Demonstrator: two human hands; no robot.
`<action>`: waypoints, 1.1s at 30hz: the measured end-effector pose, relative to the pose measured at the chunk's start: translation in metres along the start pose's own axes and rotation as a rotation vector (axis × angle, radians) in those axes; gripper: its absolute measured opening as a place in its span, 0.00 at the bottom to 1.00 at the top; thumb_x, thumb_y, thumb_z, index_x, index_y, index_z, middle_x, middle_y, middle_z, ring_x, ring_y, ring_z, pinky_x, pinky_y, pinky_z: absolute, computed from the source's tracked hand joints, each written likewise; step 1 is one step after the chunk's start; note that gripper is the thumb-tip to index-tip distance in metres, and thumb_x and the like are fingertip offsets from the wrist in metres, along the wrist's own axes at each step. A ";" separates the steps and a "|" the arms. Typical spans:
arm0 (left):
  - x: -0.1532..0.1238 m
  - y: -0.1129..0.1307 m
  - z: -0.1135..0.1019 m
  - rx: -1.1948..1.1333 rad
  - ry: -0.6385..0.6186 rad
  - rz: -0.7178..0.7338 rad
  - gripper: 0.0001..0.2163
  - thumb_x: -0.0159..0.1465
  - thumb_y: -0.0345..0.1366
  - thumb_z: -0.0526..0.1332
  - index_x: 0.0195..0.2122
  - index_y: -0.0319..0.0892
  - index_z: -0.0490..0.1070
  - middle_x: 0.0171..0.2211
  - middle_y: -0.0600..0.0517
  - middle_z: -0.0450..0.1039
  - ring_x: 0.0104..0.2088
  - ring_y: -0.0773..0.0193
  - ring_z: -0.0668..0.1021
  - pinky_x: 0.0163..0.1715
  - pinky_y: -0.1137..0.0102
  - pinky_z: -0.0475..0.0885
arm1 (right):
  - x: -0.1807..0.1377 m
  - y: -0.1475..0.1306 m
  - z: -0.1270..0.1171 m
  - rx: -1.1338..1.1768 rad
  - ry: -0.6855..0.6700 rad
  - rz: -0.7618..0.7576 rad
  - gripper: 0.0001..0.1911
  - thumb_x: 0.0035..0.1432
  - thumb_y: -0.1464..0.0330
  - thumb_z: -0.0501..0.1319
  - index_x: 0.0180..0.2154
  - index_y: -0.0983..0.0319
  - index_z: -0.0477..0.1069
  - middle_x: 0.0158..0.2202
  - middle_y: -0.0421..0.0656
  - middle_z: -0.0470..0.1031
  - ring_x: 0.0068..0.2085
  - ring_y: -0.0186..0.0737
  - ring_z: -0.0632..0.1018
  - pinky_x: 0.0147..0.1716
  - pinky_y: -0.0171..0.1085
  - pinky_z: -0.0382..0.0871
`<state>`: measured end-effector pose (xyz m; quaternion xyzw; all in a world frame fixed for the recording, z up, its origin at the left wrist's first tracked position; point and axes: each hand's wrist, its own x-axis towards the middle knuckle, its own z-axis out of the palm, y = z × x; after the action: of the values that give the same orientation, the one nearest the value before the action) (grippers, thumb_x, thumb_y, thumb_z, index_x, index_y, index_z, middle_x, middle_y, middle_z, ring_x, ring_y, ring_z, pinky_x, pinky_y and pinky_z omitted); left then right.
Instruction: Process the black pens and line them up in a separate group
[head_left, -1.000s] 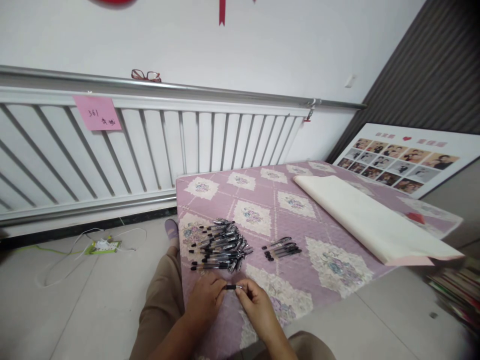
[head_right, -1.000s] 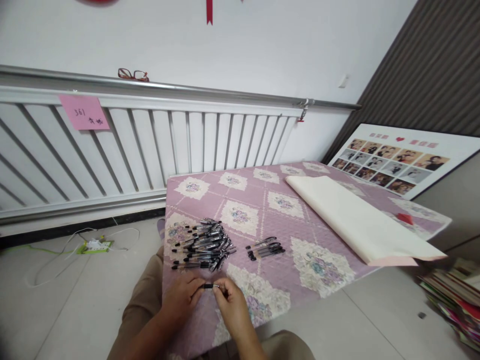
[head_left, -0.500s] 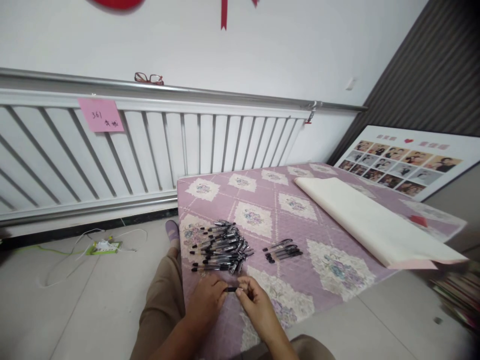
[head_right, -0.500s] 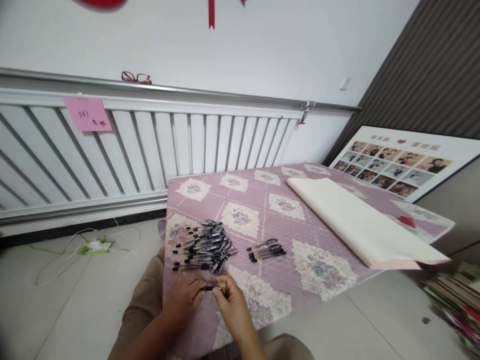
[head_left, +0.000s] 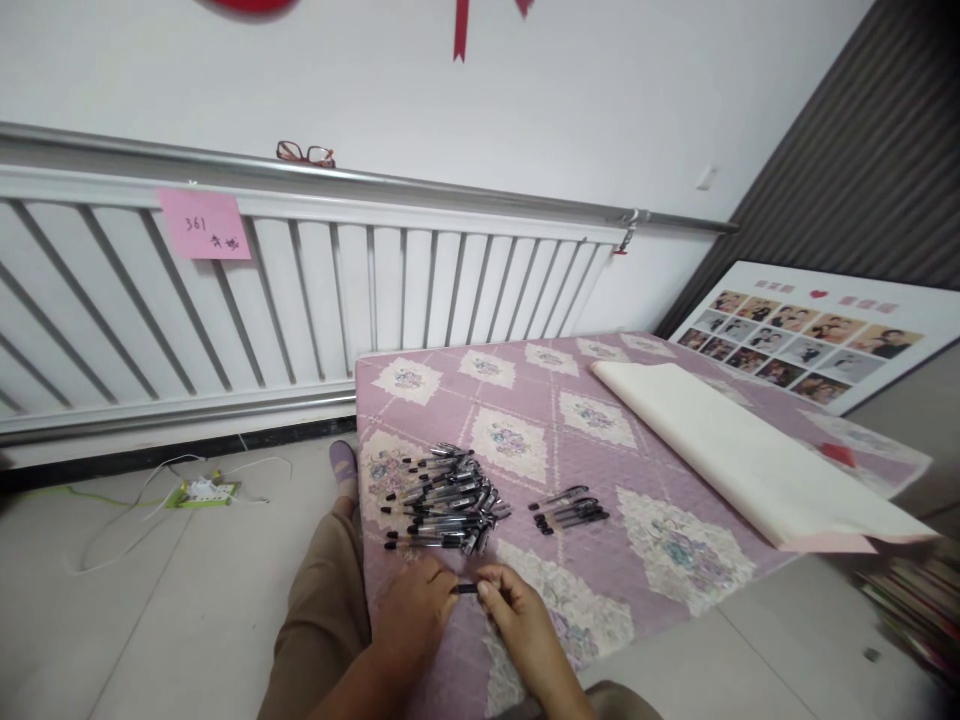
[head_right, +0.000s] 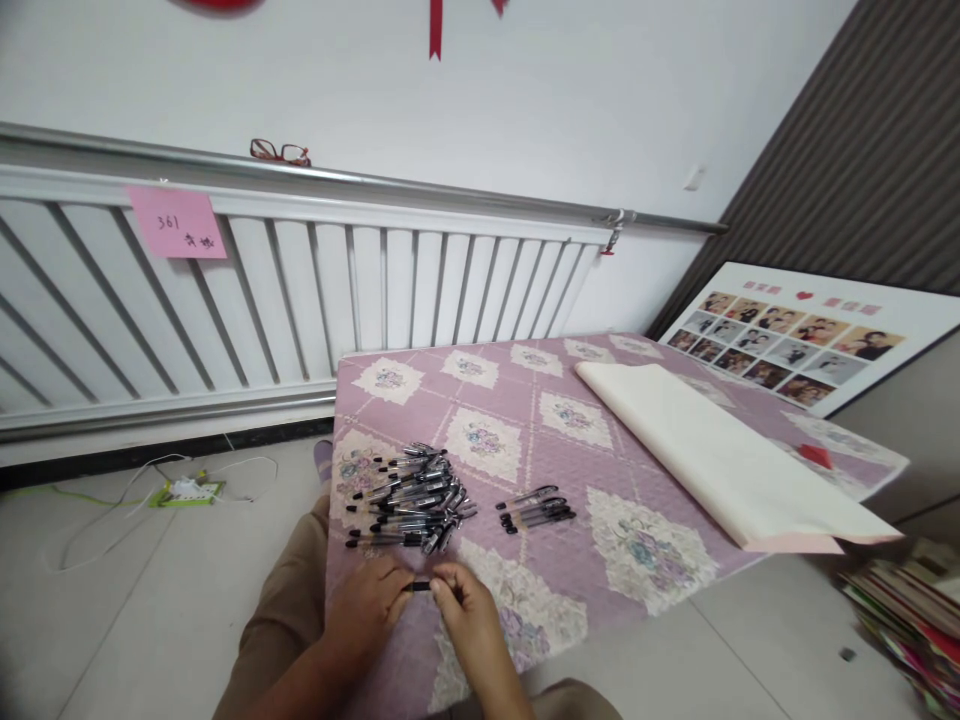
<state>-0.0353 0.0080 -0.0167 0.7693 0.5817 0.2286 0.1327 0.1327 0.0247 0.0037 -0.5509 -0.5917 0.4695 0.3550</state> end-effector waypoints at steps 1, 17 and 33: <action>0.000 0.000 0.000 -0.017 0.006 0.000 0.08 0.63 0.28 0.55 0.36 0.45 0.73 0.36 0.51 0.72 0.38 0.59 0.73 0.39 0.65 0.67 | 0.002 0.000 -0.003 0.020 0.015 0.017 0.15 0.53 0.56 0.57 0.33 0.60 0.71 0.21 0.36 0.68 0.23 0.35 0.68 0.23 0.33 0.61; 0.001 -0.008 -0.001 -0.239 0.088 -0.041 0.10 0.61 0.30 0.54 0.38 0.45 0.72 0.35 0.51 0.72 0.36 0.60 0.74 0.37 0.67 0.69 | 0.062 -0.002 -0.005 -0.430 0.218 -0.051 0.17 0.47 0.70 0.60 0.42 0.60 0.66 0.24 0.36 0.72 0.27 0.38 0.73 0.28 0.33 0.60; 0.000 -0.006 -0.002 -0.203 0.106 -0.023 0.12 0.61 0.29 0.54 0.43 0.46 0.71 0.38 0.50 0.73 0.39 0.59 0.75 0.40 0.65 0.70 | 0.041 0.000 -0.002 -0.562 0.171 -0.051 0.16 0.46 0.77 0.57 0.40 0.62 0.72 0.36 0.49 0.78 0.38 0.44 0.77 0.39 0.36 0.66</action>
<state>-0.0414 0.0098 -0.0178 0.7320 0.5707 0.3250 0.1815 0.1289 0.0658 0.0008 -0.6503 -0.6800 0.2300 0.2487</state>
